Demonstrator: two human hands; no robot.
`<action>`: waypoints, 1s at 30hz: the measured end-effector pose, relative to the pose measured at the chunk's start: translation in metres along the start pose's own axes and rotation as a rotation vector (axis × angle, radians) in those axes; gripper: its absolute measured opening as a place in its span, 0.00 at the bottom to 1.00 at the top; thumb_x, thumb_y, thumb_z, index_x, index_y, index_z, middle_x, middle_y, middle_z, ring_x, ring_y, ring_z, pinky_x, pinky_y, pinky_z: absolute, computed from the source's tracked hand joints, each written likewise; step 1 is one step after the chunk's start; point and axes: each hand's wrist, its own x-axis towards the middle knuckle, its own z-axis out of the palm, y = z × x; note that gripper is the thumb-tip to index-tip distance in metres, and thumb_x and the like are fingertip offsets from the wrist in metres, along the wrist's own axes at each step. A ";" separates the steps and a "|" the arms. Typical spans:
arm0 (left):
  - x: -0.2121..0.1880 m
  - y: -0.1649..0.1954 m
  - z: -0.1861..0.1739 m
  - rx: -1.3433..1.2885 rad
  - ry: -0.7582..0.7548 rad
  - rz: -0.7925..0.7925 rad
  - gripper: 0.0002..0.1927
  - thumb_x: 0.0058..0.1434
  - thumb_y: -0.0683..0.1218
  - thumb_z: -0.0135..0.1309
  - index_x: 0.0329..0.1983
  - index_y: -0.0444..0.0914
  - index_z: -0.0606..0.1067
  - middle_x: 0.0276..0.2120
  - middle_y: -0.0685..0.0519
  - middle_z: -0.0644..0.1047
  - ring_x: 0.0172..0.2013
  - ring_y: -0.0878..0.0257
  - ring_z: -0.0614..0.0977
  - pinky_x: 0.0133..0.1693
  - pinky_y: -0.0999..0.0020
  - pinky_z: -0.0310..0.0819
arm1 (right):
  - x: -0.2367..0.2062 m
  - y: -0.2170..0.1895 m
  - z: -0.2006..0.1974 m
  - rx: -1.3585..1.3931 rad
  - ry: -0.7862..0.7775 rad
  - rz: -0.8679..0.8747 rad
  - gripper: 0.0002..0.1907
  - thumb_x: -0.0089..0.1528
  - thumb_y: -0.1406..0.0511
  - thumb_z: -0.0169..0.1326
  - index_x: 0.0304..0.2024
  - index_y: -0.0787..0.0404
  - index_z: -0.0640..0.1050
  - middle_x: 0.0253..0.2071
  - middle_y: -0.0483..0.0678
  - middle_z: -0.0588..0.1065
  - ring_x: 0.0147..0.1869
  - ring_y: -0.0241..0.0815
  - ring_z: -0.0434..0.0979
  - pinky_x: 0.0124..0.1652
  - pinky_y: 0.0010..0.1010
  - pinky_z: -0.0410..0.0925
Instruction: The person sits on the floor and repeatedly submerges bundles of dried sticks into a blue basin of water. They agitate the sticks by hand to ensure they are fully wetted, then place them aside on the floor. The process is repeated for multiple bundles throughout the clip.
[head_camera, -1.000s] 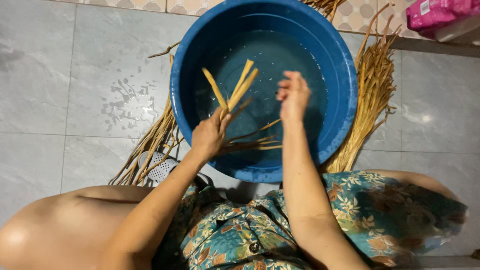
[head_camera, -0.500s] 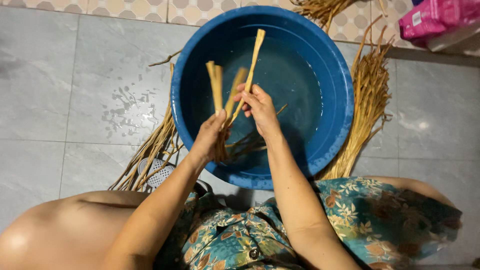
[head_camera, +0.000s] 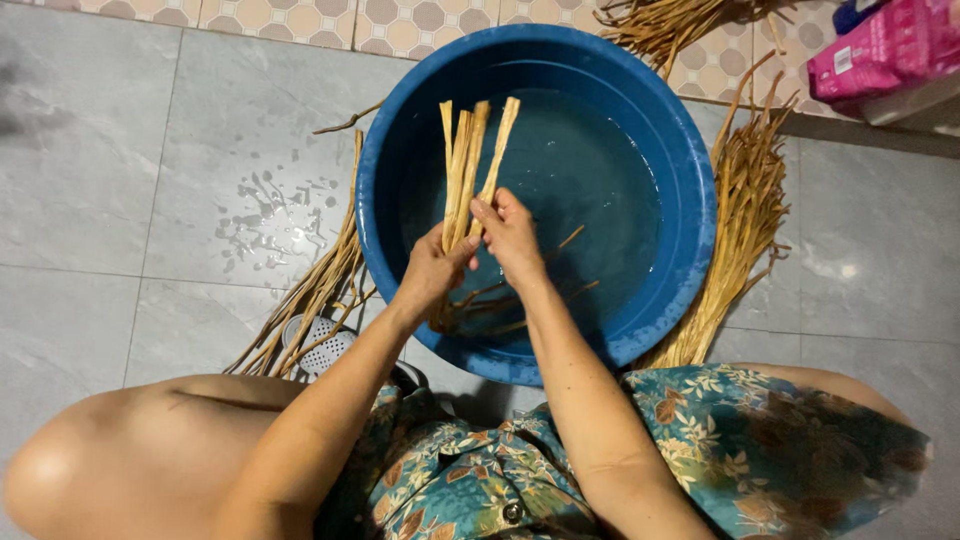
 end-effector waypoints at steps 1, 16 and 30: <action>0.000 -0.006 0.005 0.019 0.014 0.071 0.11 0.69 0.47 0.57 0.51 0.37 0.76 0.27 0.58 0.75 0.24 0.71 0.71 0.25 0.75 0.64 | 0.004 0.009 -0.001 -0.026 0.040 0.010 0.12 0.73 0.61 0.55 0.39 0.62 0.75 0.25 0.43 0.69 0.23 0.30 0.61 0.21 0.25 0.55; -0.005 0.007 0.007 0.091 -0.065 -0.045 0.15 0.72 0.56 0.48 0.43 0.41 0.75 0.22 0.60 0.71 0.21 0.73 0.68 0.23 0.74 0.60 | 0.013 -0.011 -0.070 0.581 0.026 0.219 0.32 0.62 0.41 0.45 0.51 0.59 0.76 0.41 0.48 0.79 0.41 0.37 0.78 0.37 0.32 0.73; -0.031 -0.006 0.026 0.233 -0.028 0.044 0.16 0.71 0.55 0.51 0.43 0.37 0.78 0.22 0.57 0.75 0.23 0.72 0.73 0.26 0.75 0.68 | 0.017 0.019 -0.031 0.546 0.314 0.108 0.15 0.66 0.57 0.57 0.43 0.63 0.76 0.32 0.51 0.76 0.31 0.43 0.77 0.32 0.35 0.74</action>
